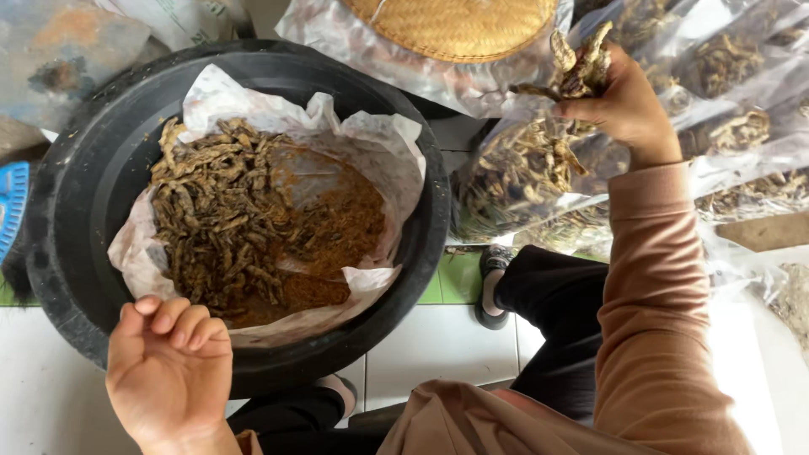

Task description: The person scoops dried fish from a large black basin lined with paper and places it into clear plastic bags. The person repeatedly fills several bags and arranges them on the floor next to the basin.

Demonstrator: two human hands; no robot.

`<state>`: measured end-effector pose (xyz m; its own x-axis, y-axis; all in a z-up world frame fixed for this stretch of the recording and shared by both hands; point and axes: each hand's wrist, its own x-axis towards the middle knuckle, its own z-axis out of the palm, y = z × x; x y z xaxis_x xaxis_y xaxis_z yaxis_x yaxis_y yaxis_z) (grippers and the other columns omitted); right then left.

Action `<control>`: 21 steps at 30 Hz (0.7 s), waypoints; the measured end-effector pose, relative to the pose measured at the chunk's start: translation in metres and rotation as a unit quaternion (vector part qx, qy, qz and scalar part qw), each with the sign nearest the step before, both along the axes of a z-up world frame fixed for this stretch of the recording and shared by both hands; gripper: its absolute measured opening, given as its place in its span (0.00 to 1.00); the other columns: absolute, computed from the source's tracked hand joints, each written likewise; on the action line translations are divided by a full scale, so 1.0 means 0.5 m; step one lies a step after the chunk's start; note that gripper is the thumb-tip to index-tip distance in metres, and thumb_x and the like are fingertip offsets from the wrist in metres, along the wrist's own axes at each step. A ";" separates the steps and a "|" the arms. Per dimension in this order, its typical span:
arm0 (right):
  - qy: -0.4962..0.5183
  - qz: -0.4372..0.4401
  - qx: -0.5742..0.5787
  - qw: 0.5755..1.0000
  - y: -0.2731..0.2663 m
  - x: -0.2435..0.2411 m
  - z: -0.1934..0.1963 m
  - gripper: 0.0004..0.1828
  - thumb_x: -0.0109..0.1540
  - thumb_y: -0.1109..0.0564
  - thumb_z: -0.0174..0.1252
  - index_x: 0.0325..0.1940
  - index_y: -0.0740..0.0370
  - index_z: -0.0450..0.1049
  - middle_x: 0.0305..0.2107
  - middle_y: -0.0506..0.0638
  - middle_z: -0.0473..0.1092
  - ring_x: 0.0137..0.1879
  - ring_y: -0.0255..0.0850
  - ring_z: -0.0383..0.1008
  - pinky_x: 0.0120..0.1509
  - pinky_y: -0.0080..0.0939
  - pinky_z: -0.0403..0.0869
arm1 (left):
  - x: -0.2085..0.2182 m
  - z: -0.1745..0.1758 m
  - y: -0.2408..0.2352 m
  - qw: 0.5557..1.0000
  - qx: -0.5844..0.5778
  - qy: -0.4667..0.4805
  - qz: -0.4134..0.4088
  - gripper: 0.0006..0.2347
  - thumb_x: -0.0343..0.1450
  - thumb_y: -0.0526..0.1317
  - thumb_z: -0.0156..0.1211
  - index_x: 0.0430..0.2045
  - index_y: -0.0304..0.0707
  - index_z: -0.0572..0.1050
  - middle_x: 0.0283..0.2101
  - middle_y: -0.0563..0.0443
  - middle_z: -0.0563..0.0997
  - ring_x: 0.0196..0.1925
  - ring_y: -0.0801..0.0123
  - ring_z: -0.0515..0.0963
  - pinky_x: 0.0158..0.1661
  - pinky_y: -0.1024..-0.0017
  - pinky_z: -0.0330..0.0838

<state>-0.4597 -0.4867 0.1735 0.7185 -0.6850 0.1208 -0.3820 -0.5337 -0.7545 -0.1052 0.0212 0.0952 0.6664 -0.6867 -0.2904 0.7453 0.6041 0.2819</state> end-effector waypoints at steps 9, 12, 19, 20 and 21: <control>0.096 0.017 -0.227 0.969 -0.034 -0.109 -0.118 0.48 0.48 0.55 0.83 0.65 0.77 0.67 0.56 0.69 0.68 0.58 0.56 0.67 0.64 0.65 0.68 | 0.036 -0.031 -0.098 0.997 0.013 -0.044 -0.069 0.09 0.84 0.40 0.52 0.34 0.41 0.72 0.32 0.58 0.72 0.33 0.75 0.67 0.39 0.77 0.63; 0.000 -0.164 -0.247 0.955 -0.005 -0.186 -0.076 0.31 0.60 0.56 0.76 0.63 0.68 0.72 0.55 0.57 0.72 0.57 0.47 0.69 0.60 0.53 0.71 | 0.074 -0.078 -0.112 0.994 -0.002 -0.025 -0.108 0.10 0.83 0.40 0.53 0.32 0.41 0.72 0.32 0.59 0.72 0.32 0.75 0.67 0.40 0.76 0.64; -0.189 -0.428 -0.294 0.834 0.200 -0.510 -0.324 0.11 0.65 0.63 0.66 0.47 0.65 0.71 0.43 0.55 0.68 0.51 0.50 0.70 0.59 0.43 0.71 | 0.258 -0.242 -0.195 0.942 -0.141 -0.029 -0.302 0.11 0.84 0.39 0.49 0.33 0.40 0.74 0.35 0.58 0.78 0.38 0.76 0.76 0.45 0.77 0.72; -0.107 -0.485 -0.282 0.821 0.248 -0.548 -0.398 0.07 0.67 0.62 0.64 0.46 0.66 0.74 0.42 0.60 0.71 0.50 0.54 0.73 0.56 0.47 0.71 | 0.262 -0.275 -0.202 0.943 -0.184 -0.045 -0.274 0.11 0.86 0.38 0.47 0.35 0.40 0.75 0.37 0.58 0.79 0.39 0.76 0.78 0.46 0.78 0.74; -0.057 -0.511 -0.252 0.820 0.317 -0.582 -0.474 0.10 0.65 0.60 0.64 0.48 0.67 0.76 0.46 0.65 0.72 0.53 0.59 0.73 0.59 0.51 0.71 | 0.261 -0.306 -0.212 0.937 -0.245 -0.065 -0.241 0.11 0.87 0.38 0.45 0.38 0.40 0.75 0.39 0.58 0.81 0.40 0.76 0.80 0.48 0.80 0.76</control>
<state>-0.7507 -0.3281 -0.0633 -0.2348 -0.7645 0.6003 -0.7663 -0.2344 -0.5982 0.0252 -0.0850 -0.0577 0.2524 -0.9465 0.2011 0.9437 0.2867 0.1652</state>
